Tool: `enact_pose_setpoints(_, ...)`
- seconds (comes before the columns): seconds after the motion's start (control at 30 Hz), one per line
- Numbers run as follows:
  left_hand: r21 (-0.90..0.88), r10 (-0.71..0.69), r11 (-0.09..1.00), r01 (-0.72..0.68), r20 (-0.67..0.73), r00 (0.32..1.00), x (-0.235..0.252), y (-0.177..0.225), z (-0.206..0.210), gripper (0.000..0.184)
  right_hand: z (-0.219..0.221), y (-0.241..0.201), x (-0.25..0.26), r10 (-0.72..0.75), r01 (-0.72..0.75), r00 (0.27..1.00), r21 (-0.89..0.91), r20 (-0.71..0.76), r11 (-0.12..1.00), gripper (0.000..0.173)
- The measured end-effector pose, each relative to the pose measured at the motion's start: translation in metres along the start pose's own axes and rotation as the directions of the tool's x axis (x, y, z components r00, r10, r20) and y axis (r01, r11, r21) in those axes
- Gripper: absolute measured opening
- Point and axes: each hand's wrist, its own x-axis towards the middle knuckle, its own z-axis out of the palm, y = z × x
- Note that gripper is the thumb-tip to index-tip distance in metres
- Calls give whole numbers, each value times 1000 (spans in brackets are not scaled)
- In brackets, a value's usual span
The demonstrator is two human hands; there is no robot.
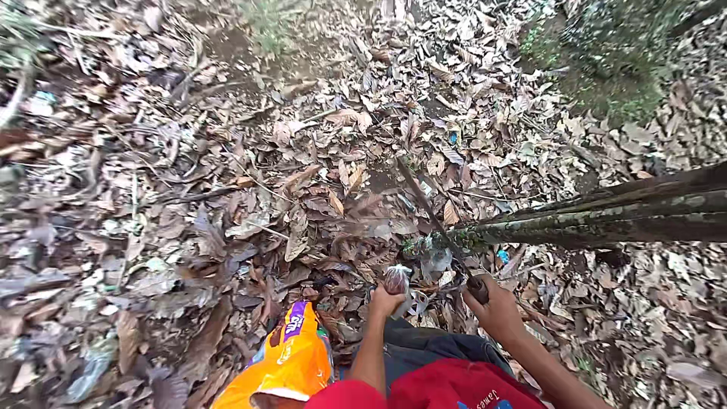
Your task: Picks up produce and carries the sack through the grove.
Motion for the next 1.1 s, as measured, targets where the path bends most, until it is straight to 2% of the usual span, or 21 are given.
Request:
enact_pose_setpoints(0.03,-180,29,983,-28,3,1000,-8,-6,-4,66,-4,-7,2,-39,39,999,19,-14,999,47)
enact_pose_setpoints(0.1,-503,106,861,-71,41,994,-40,-5,-18,55,-9,-16,0,-64,63,998,56,16,996,48)
enact_pose_setpoints(0.17,-675,195,731,-100,65,979,-77,0,-38,49,-8,-23,-10,-88,81,994,115,62,990,48)
enact_pose_setpoints(0.23,-754,264,636,-165,12,964,-110,8,-59,58,-3,-35,-20,-142,125,987,188,80,974,48)
enact_pose_setpoints(0.3,-845,319,469,-258,-110,941,-131,18,-72,68,4,-51,-25,-216,191,973,243,82,951,47)
enact_pose_setpoints(0.33,-889,320,344,-301,-190,928,-136,23,-77,65,8,-60,-26,-247,214,964,267,98,940,47)
enact_pose_setpoints(0.4,-919,247,110,-379,-344,906,-145,43,-87,38,14,-79,-27,-304,251,943,316,132,915,46)
enact_pose_setpoints(0.47,-893,206,-9,-450,-442,873,-150,60,-103,47,14,-98,-29,-362,308,928,355,95,883,44)
enact_pose_setpoints(0.53,-857,165,-54,-512,-513,842,-152,70,-117,51,3,-117,-35,-440,421,897,400,-48,814,42)
enact_pose_setpoints(0.63,-832,43,-29,-553,-554,831,-156,80,-132,50,-22,-140,-44,-556,608,788,478,-265,634,34)
enact_pose_setpoints(0.7,-824,5,-31,-566,-567,824,-162,85,-137,53,-21,-146,-46,-581,639,764,461,-283,616,32)
enact_pose_setpoints(0.73,-815,-20,-35,-579,-578,816,-166,89,-137,53,-11,-144,-44,-567,592,799,436,-202,678,33)
enact_pose_setpoints(0.77,-801,-36,-27,-599,-598,801,-172,93,-135,52,1,-141,-41,-513,480,858,396,-26,783,36)
enact_pose_setpoints(0.8,-784,-35,-13,-621,-620,784,-176,95,-131,52,10,-139,-36,-396,308,889,338,230,889,41)
enact_pose_setpoints(0.83,-785,40,-33,-619,-620,784,-180,90,-126,53,20,-137,-30,-282,184,875,269,393,945,45)
enact_pose_setpoints(0.87,-791,93,-49,-610,-611,786,-181,83,-119,56,25,-135,-29,-219,125,856,223,468,967,47)
enact_pose_setpoints(0.93,-797,129,-83,-598,-604,787,-184,77,-118,59,28,-133,-30,-225,136,843,211,488,968,50)
enact_pose_setpoints(1.0,-804,172,-134,-580,-595,785,-190,68,-112,59,31,-121,-38,-282,146,830,301,481,942,50)
enact_pose_setpoints(1.07,-807,245,-244,-538,-588,771,-189,59,-112,79,24,-116,-35,-343,120,771,406,537,906,47)
enact_pose_setpoints(1.1,-816,269,-267,-514,-575,773,-190,57,-115,83,21,-117,-33,-362,80,734,456,575,886,43)
